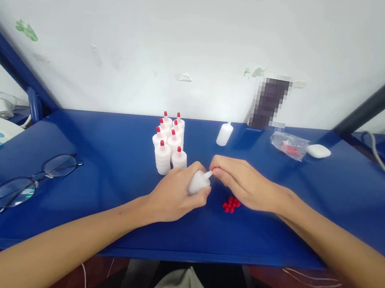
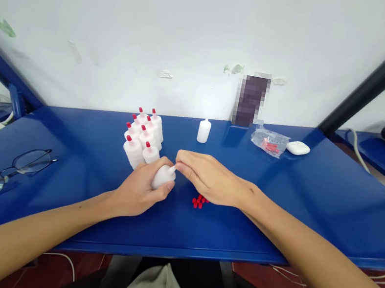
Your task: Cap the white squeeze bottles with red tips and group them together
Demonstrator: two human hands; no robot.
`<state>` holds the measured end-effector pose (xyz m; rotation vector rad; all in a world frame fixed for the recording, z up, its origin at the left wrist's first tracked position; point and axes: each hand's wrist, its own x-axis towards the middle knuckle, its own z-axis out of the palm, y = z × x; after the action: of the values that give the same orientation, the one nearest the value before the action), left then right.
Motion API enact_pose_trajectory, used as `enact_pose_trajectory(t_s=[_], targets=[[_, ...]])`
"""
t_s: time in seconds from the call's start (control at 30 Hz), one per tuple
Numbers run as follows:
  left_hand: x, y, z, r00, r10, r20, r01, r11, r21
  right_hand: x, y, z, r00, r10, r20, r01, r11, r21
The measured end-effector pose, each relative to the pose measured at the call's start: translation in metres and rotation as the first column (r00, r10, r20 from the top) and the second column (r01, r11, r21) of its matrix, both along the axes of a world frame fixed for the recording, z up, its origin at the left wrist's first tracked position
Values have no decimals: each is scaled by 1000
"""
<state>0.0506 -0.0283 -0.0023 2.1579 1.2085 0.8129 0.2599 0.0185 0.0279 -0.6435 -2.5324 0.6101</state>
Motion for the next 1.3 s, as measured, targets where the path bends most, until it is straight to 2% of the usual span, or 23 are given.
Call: enact_pose_trajectory(t_s=[0.07,0.17,0.27,0.33,0.5,0.63,0.73,0.8,0.83,0.93,1.07,1.2,1.3], targets=[[0,1,-1,1000,-4,10,4,1000,-2,-2,-2,-2,998,-5,65,-6,988,156],[-1,1,-1,1000,5,30,-5,1000,-15,-4,-1,-6,994,9,108,-46,936,349],[-1,1,-2,998,3,63,-2,1000,-11,-7,1,-10,996,29,85,-62,910,410],[0,1,-3,997,10,74,-10,1000,-3,-9,2,-11,998,36,54,-54,924,379],[-1,0,-5,997,46,60,-46,999,0,-11,-2,-11,1000,22,10,-23,990,143],[0,-2,-3,993,-14,115,19,999,-45,-10,-4,-10,998,32,-52,-27,994,107],[2,-5,-1,985,-84,154,97,992,-81,-8,0,-3,962,-26,-271,51,995,85],[4,-7,0,986,-95,138,108,990,-88,-9,6,7,881,-132,-454,168,985,38],[4,-7,0,988,-97,121,108,991,-85,-10,9,14,851,-175,-496,215,976,24],[5,-8,-1,988,-126,94,131,990,-53,-20,17,38,920,-204,-336,257,958,124],[2,-8,-3,963,-237,128,240,971,-10,-44,19,61,970,-199,-142,226,950,215],[-1,-8,-2,920,-379,102,378,925,30,-62,18,62,982,-186,39,173,960,219],[-2,-7,1,918,-391,60,392,920,6,-69,18,57,972,-198,125,170,964,206]])
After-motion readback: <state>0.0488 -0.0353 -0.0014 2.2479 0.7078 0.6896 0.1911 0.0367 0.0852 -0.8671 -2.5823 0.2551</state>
